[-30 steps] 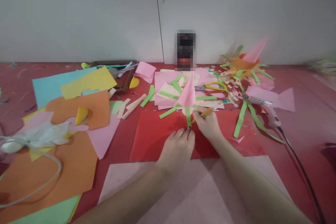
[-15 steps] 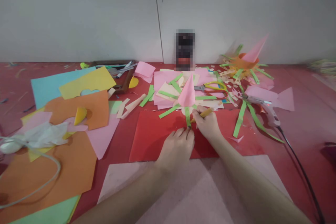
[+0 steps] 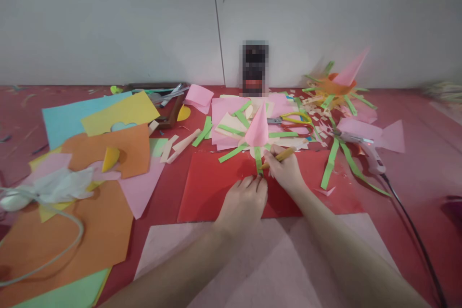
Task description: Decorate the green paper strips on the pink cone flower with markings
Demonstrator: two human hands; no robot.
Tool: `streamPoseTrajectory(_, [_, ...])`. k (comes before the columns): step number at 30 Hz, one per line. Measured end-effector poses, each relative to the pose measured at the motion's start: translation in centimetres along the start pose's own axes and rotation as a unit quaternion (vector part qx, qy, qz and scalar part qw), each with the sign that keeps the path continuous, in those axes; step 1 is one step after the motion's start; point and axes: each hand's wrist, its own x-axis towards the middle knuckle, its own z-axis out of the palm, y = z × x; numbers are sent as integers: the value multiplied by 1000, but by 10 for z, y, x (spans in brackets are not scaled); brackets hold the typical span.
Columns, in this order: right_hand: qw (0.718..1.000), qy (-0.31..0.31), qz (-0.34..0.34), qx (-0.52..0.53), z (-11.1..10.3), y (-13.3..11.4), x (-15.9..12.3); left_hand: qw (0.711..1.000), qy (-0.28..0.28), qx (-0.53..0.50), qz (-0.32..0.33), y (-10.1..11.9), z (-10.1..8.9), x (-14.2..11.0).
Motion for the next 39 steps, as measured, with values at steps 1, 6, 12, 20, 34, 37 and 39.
streamPoseTrajectory(1, [1000,-2,-8,-13,1,0,0,1000,2,0,-1,0,0,0])
streamPoseTrajectory(6, [997,14,-43,-69,2,0,1,1000,10,0,-5,1,0,1])
streamPoseTrajectory(12, [996,22,-55,-71,2,0,1,1000,12,3,-1,1,-2,2])
streamPoseTrajectory(20, [997,17,-37,-65,2,-3,1,1000,20,7,1,1,-1,1])
streamPoseTrajectory(34, [999,20,-29,-40,2,-2,2,1000,15,2,-3,1,-1,2])
streamPoseTrajectory(37, [999,-3,24,24,2,-2,2,1000,16,3,0,0,-1,1])
streamPoseTrajectory(39, [999,-11,33,39,2,-2,2,1000,16,3,0,0,-1,1])
